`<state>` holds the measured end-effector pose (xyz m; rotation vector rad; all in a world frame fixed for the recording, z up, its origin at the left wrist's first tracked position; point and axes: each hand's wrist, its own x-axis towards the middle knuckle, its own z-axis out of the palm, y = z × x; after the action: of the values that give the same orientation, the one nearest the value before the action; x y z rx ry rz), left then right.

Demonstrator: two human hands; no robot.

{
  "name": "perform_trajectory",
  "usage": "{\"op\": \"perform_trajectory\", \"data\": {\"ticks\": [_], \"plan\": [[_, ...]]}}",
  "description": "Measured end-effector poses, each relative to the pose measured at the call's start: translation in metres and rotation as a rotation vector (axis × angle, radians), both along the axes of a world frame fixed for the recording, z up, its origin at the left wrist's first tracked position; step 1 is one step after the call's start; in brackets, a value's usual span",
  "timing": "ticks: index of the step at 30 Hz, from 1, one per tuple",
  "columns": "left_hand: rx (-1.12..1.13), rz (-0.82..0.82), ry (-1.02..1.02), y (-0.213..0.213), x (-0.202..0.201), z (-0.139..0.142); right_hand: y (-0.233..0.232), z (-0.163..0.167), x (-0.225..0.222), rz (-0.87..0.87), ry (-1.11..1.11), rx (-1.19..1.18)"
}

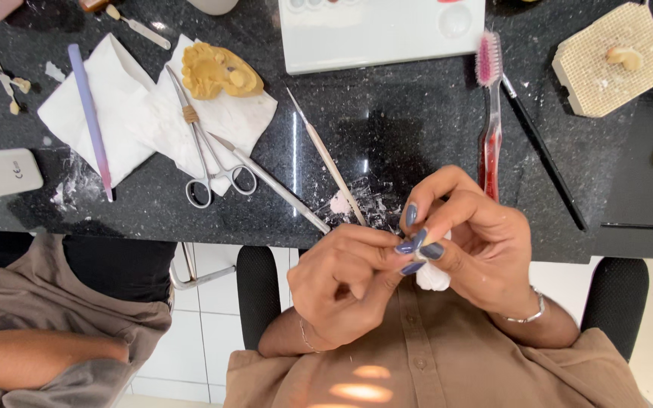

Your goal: The person wipes a small dental crown with a paper tissue, turning it to clean all sides, then sets it down and picks it up with a pair of pliers. They use a fine brush to apply material to the crown over the bench, referring to a shade guide.

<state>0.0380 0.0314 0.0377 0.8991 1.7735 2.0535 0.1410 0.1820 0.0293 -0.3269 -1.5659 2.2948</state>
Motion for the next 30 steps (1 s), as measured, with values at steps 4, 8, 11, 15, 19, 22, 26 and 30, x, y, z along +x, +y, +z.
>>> {"op": "perform_trajectory", "data": {"ticks": [4,8,11,15,19,22,26,30], "plan": [[0.053,-0.013,-0.177,0.005,-0.001,0.000,0.000,-0.001,-0.001,-0.005,0.026,-0.027],[0.023,-0.002,0.136,0.005,0.001,0.003,0.002,0.003,0.003,0.018,0.023,-0.116],[0.042,0.023,0.017,0.009,0.004,0.001,0.000,0.001,0.002,-0.019,0.051,-0.079],[0.045,0.019,0.036,0.011,0.007,-0.003,-0.001,0.000,0.003,-0.057,0.065,-0.048],[0.031,0.054,0.006,0.011,0.008,-0.004,-0.001,0.003,0.003,-0.060,0.041,-0.029],[0.077,-0.046,-0.292,0.010,0.002,-0.007,0.001,0.006,0.002,-0.037,0.029,0.034],[0.045,-0.073,-0.158,0.004,0.005,-0.006,0.004,0.013,0.009,-0.006,-0.018,-0.035],[0.053,-0.064,-0.095,0.004,0.009,-0.010,0.004,0.014,0.011,0.001,-0.038,-0.020]]}}
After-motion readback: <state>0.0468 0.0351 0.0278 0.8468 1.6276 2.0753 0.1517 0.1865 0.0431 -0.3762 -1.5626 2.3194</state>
